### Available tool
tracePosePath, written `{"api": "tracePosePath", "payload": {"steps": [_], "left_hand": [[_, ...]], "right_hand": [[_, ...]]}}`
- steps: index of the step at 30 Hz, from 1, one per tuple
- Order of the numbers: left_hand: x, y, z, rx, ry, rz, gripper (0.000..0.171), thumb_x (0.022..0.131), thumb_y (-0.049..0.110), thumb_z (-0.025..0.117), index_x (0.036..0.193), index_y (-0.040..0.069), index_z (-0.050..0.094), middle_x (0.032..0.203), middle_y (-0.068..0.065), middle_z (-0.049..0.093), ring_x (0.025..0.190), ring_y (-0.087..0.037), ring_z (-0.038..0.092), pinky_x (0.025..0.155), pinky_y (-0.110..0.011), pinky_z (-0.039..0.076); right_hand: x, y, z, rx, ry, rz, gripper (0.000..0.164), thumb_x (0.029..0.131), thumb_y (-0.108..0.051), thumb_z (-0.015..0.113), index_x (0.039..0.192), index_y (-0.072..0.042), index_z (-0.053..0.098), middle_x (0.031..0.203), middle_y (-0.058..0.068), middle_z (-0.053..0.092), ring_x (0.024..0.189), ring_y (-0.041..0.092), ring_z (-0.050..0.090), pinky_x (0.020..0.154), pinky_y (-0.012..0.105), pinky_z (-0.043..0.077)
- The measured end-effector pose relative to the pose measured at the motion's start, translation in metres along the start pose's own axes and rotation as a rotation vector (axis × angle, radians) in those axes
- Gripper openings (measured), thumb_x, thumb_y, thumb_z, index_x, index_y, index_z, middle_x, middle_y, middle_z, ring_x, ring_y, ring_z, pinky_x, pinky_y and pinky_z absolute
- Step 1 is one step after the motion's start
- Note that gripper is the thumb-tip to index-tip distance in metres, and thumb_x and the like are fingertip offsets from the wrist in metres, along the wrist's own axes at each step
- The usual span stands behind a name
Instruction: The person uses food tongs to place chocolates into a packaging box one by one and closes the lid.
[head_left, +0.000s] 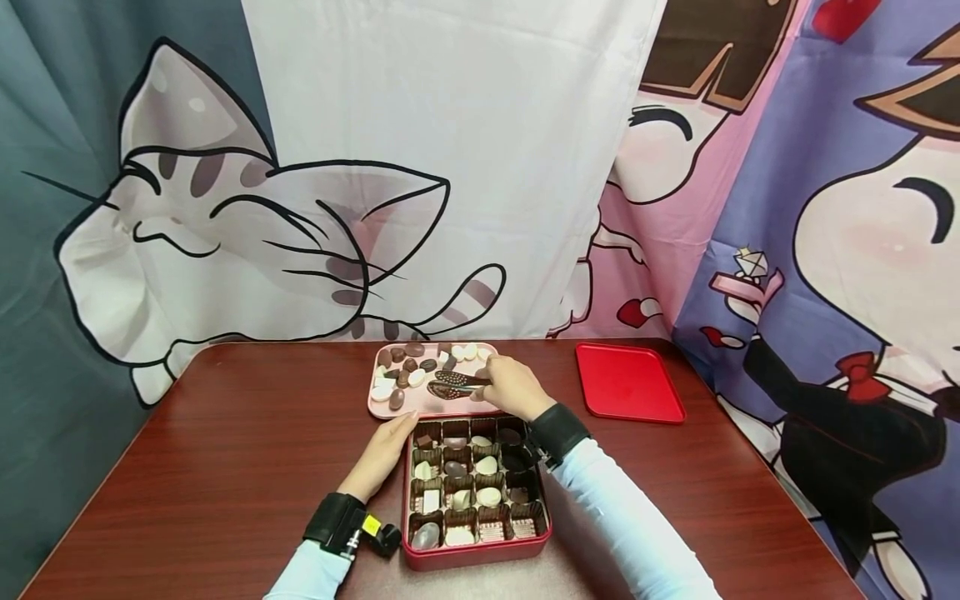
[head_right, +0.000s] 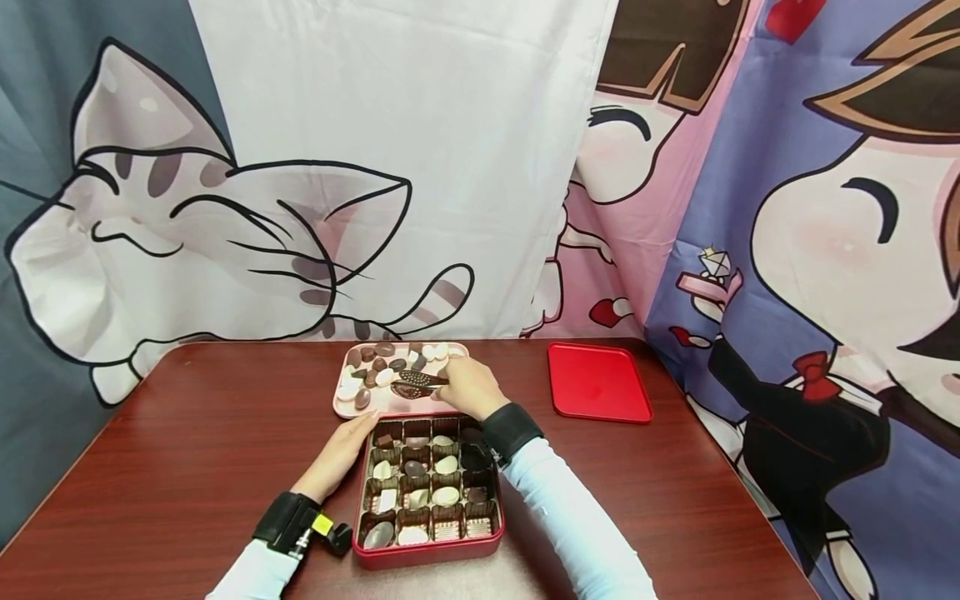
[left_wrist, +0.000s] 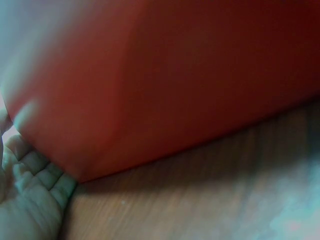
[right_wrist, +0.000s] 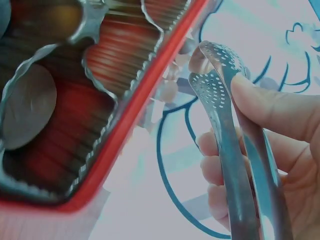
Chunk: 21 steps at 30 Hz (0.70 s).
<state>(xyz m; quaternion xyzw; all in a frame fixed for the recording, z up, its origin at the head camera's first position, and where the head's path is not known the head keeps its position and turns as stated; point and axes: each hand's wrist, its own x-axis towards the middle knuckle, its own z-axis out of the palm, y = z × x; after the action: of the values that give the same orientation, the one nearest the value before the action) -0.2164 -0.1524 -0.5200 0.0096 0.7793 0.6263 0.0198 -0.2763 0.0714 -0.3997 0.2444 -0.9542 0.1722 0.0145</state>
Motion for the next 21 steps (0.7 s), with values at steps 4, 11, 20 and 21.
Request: {"api": "tracePosePath", "payload": {"steps": [4, 11, 20, 21], "left_hand": [[0.001, -0.001, 0.000, -0.010, 0.000, -0.009, 0.045, 0.110, 0.033, 0.042, 0.130, 0.001, 0.066, 0.132, -0.014, 0.068, 0.116, 0.000, 0.058, 0.114, -0.027, 0.042], [0.000, -0.002, 0.000, -0.018, -0.018, 0.008, 0.048, 0.110, 0.029, 0.042, 0.141, -0.004, 0.057, 0.146, -0.021, 0.059, 0.141, -0.028, 0.050, 0.125, -0.048, 0.035], [0.001, -0.004, 0.000, -0.025, -0.026, 0.018, 0.051, 0.110, 0.026, 0.042, 0.147, -0.009, 0.047, 0.154, -0.026, 0.048, 0.150, -0.039, 0.039, 0.128, -0.054, 0.029], [0.001, -0.004, 0.000, -0.024, -0.027, 0.016, 0.051, 0.110, 0.026, 0.042, 0.147, -0.009, 0.047, 0.154, -0.026, 0.048, 0.149, -0.039, 0.039, 0.128, -0.054, 0.029]], "right_hand": [[-0.011, 0.002, -0.008, 0.011, 0.002, 0.022, 0.031, 0.083, -0.022, 0.081, 0.111, -0.007, 0.080, 0.105, 0.010, 0.072, 0.099, 0.026, 0.069, 0.083, 0.042, 0.058], [-0.031, 0.004, -0.019, 0.049, 0.013, 0.026, 0.034, 0.085, -0.020, 0.080, 0.115, -0.005, 0.078, 0.095, 0.008, 0.066, 0.079, 0.017, 0.057, 0.070, 0.031, 0.049], [-0.060, 0.003, -0.036, 0.088, -0.007, 0.012, 0.036, 0.088, -0.020, 0.078, 0.121, -0.006, 0.076, 0.095, 0.008, 0.065, 0.066, 0.010, 0.040, 0.059, 0.020, 0.026], [-0.063, 0.003, -0.038, 0.091, -0.007, 0.014, 0.034, 0.087, -0.020, 0.078, 0.119, -0.006, 0.077, 0.094, 0.007, 0.065, 0.065, 0.010, 0.038, 0.058, 0.019, 0.025]]}}
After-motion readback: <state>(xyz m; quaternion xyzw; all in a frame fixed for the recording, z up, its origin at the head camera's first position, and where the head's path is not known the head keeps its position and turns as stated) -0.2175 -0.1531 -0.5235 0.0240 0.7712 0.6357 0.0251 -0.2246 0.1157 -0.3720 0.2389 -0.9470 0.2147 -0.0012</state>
